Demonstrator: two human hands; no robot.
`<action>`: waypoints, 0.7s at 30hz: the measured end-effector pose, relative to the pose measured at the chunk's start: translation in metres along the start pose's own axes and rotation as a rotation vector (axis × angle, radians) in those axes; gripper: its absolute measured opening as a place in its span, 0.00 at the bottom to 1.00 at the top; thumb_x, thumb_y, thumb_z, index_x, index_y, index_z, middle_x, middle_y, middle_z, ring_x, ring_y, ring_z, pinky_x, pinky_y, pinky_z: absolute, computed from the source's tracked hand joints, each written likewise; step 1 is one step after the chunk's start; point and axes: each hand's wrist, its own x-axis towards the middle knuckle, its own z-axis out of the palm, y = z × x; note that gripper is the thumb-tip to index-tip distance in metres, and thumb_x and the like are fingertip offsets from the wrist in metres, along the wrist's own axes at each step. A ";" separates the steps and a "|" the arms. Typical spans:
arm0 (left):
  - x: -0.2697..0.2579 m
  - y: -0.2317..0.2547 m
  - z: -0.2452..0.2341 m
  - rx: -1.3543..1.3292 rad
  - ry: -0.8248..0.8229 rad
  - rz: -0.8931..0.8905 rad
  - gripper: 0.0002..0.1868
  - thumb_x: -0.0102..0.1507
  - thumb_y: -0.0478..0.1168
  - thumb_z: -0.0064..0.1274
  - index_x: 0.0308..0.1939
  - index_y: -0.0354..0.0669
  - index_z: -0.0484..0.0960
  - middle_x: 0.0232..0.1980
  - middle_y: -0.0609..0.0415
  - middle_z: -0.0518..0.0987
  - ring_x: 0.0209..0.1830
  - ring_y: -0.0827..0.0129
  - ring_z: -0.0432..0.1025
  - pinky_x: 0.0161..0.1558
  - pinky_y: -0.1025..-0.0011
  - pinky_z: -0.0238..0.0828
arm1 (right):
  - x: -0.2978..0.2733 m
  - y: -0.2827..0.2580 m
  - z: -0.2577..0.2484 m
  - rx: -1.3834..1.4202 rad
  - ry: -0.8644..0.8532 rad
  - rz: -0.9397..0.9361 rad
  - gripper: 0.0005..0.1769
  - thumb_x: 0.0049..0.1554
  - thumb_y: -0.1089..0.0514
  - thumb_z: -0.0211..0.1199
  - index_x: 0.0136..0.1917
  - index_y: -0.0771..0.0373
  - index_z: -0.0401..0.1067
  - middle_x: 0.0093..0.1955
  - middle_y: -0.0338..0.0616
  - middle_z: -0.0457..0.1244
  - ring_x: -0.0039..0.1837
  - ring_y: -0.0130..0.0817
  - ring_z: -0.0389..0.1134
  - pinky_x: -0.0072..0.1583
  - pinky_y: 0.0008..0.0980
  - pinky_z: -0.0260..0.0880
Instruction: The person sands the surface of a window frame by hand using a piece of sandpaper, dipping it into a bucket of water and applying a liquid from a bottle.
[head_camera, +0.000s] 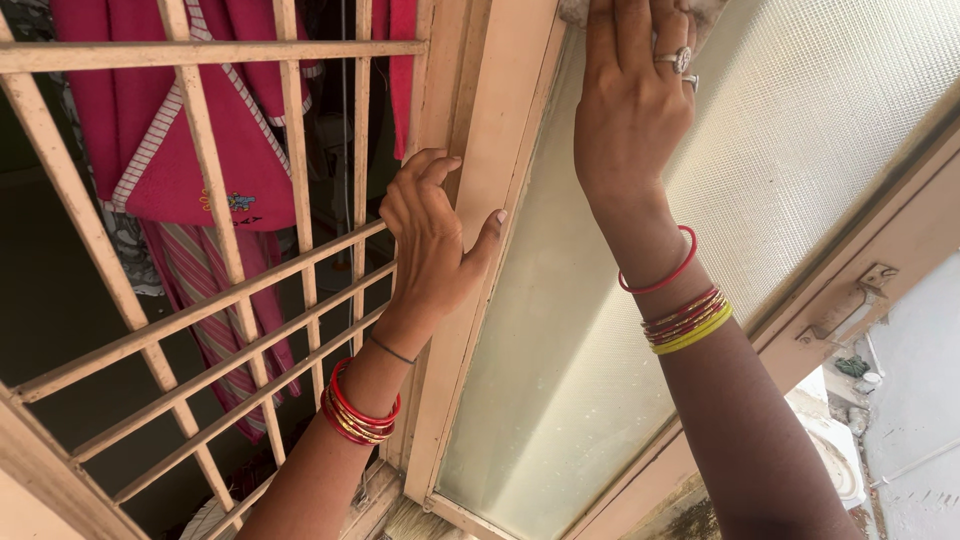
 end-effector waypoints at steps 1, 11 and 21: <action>-0.001 0.000 -0.001 0.002 0.000 -0.001 0.36 0.65 0.44 0.61 0.69 0.37 0.58 0.72 0.40 0.60 0.72 0.49 0.55 0.69 0.47 0.46 | -0.002 -0.001 -0.001 0.002 0.000 0.000 0.16 0.59 0.66 0.64 0.61 0.61 0.75 0.68 0.36 0.63 0.69 0.39 0.64 0.66 0.38 0.76; -0.008 0.001 -0.011 0.012 -0.030 0.005 0.37 0.64 0.44 0.62 0.69 0.37 0.57 0.71 0.40 0.60 0.70 0.50 0.55 0.67 0.47 0.46 | -0.021 -0.010 -0.014 0.024 -0.041 -0.010 0.25 0.59 0.69 0.64 0.69 0.61 0.75 0.70 0.36 0.64 0.69 0.41 0.67 0.70 0.36 0.73; -0.019 0.008 -0.023 0.009 -0.063 -0.011 0.37 0.62 0.43 0.62 0.69 0.38 0.58 0.70 0.41 0.62 0.68 0.50 0.56 0.67 0.48 0.47 | -0.040 -0.018 -0.022 0.058 -0.089 -0.013 0.27 0.58 0.70 0.62 0.71 0.63 0.74 0.71 0.37 0.65 0.68 0.43 0.68 0.68 0.36 0.75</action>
